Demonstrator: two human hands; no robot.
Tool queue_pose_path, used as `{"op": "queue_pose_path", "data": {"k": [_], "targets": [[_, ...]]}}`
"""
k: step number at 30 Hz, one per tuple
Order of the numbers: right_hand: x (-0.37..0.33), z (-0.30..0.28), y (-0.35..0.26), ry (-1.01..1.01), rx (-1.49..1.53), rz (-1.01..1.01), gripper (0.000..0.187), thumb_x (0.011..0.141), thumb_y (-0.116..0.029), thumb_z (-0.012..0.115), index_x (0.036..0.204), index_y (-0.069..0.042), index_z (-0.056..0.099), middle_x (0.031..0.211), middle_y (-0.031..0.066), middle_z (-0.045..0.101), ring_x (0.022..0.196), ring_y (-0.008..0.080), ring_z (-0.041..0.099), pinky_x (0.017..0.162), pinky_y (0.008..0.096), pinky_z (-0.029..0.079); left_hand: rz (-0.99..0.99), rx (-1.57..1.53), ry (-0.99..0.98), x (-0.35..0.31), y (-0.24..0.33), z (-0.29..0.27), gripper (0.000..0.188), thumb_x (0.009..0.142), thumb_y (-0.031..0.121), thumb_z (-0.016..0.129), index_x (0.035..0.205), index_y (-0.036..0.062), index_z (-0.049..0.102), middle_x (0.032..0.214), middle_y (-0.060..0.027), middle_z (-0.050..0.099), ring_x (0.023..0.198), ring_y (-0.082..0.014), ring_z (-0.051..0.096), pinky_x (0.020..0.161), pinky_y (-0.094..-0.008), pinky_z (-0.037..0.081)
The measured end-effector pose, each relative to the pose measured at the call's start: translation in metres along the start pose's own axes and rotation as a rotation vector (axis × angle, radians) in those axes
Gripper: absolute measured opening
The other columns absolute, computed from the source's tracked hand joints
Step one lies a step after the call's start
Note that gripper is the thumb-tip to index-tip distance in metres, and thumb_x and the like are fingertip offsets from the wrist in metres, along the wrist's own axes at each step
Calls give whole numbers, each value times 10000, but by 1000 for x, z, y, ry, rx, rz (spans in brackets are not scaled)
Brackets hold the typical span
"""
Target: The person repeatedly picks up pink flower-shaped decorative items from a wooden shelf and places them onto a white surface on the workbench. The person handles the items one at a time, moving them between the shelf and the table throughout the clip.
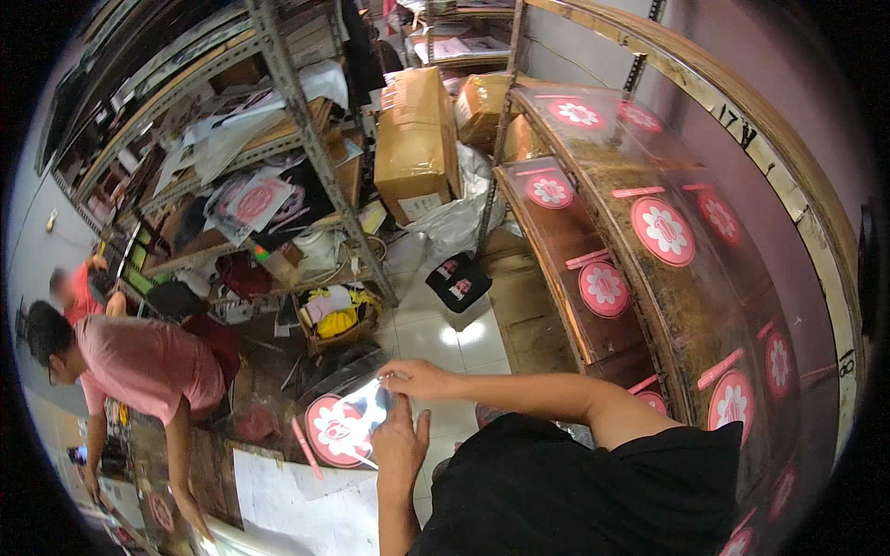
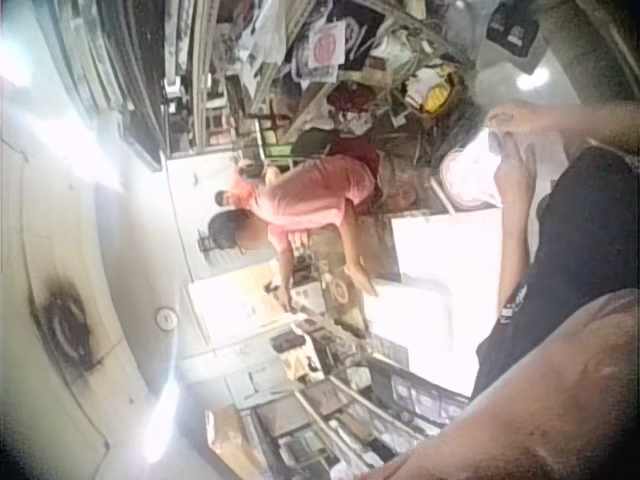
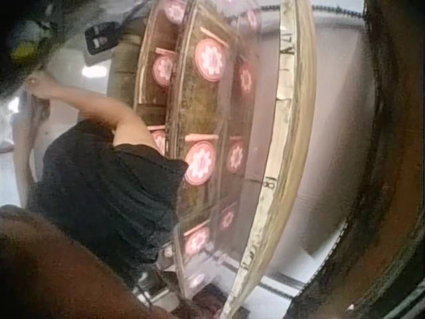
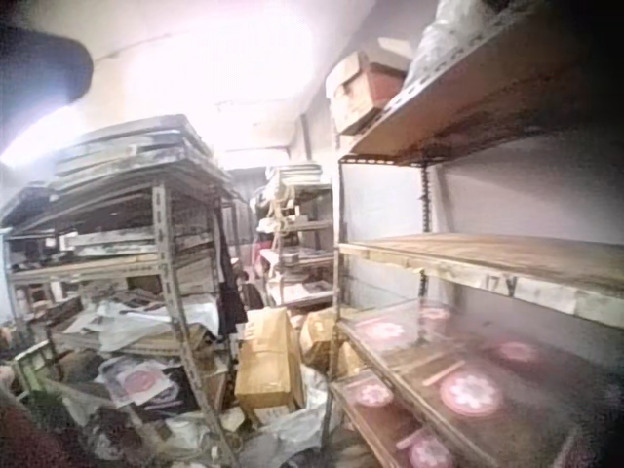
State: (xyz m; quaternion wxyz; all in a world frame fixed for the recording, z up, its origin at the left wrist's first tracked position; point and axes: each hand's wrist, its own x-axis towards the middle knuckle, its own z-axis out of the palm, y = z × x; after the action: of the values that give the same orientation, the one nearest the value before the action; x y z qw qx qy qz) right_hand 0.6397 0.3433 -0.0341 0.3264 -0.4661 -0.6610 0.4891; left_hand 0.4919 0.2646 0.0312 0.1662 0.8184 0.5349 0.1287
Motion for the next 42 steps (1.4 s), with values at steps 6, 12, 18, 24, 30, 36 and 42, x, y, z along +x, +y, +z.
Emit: {"op": "queue_pose_path", "data": {"k": [6,12,18,24,30,36,42], "targets": [[43,-149,-2,19,-71,-33,373,879,-38,511,1246,-28,575,1105,175,683,892,172,694,799,327,551,78,-405,162,34,23,-30,423,871,143,678,1235,-49,578,812,-153,627,724,-286,634,655,-391,506],[57,-346,-78,210,-314,-96,595,815,57,461,1404,-31,460,1274,172,608,909,213,714,785,327,577,-313,-641,254,68,-35,35,327,944,177,575,1156,-65,634,883,-146,683,752,-200,624,688,-338,495],[-15,-550,-91,494,-143,-37,644,837,23,512,1466,-79,412,1407,115,509,948,203,702,798,300,573,-322,-299,127,66,-90,190,297,905,218,583,1016,-40,680,841,-241,677,750,-394,663,669,-464,518],[-142,-684,-56,881,198,151,603,885,-77,561,1465,-81,394,1393,92,503,986,198,657,846,330,562,-483,-417,24,44,-98,320,249,863,237,590,795,8,661,693,-202,627,658,-400,622,617,-482,492],[-265,-689,-10,1294,358,181,567,880,-73,562,1428,-75,415,1357,95,517,986,200,656,849,330,557,-642,-528,-126,57,-114,366,258,881,210,564,685,42,567,599,-132,529,552,-293,534,526,-435,439],[-339,-661,52,1571,455,210,532,874,-70,564,1390,-69,435,1321,97,531,986,202,655,852,331,552,-710,-1046,-251,104,-132,314,258,924,176,517,707,36,519,592,-76,495,495,-173,477,450,-350,395],[-345,-652,86,1693,464,217,497,868,-67,566,1353,-64,456,1286,99,545,985,204,653,855,332,547,-874,-992,-177,146,-129,293,220,961,154,484,842,-24,536,664,-84,548,508,-151,498,447,-312,395]]}}
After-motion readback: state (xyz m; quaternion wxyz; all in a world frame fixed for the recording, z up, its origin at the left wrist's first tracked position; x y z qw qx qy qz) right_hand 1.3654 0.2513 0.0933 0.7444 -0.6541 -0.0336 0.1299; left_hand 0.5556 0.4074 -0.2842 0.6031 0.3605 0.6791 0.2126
